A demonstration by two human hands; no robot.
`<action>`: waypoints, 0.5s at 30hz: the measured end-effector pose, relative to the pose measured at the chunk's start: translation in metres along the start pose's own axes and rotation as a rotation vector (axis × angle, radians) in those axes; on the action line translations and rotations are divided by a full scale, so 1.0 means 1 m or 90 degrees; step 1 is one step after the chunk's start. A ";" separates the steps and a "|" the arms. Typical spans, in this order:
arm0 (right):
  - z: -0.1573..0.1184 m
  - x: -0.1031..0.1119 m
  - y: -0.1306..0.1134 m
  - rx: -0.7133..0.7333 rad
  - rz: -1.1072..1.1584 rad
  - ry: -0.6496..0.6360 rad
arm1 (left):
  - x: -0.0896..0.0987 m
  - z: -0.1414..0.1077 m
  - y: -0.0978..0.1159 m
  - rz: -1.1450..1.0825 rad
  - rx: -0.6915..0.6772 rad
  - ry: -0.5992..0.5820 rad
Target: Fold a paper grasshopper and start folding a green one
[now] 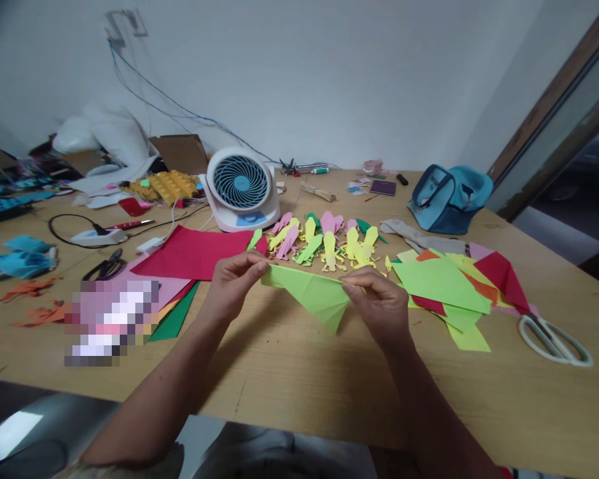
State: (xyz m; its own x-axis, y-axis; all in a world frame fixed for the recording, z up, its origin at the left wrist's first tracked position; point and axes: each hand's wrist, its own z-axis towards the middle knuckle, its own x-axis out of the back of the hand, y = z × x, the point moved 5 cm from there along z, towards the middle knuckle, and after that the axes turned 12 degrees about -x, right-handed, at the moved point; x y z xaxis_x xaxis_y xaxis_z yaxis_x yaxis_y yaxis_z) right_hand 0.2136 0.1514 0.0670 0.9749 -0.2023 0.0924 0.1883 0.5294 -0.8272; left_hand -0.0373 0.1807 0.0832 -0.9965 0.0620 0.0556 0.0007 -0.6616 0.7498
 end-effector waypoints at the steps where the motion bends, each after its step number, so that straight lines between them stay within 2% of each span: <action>1: 0.000 -0.001 0.000 0.000 0.002 -0.002 | -0.001 0.000 -0.001 -0.014 0.011 0.007; 5: -0.004 -0.006 0.000 0.002 0.002 -0.024 | -0.004 0.000 0.000 -0.025 0.036 0.034; 9: -0.007 -0.011 -0.008 -0.040 -0.043 -0.046 | -0.002 0.003 0.008 0.039 0.013 0.034; 12: -0.004 -0.020 -0.028 -0.052 -0.139 -0.083 | -0.004 0.007 0.021 0.107 -0.042 -0.019; 15: 0.003 -0.032 -0.056 -0.019 -0.191 -0.120 | -0.013 0.009 0.040 0.166 -0.108 -0.101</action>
State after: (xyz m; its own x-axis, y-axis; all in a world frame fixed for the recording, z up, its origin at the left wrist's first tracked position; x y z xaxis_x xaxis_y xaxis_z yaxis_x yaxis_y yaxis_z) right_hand 0.1720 0.1306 0.1119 0.8824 -0.1878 0.4315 0.4681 0.4443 -0.7639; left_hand -0.0233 0.1602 0.1186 -0.9393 -0.0185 0.3426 0.2260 -0.7847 0.5772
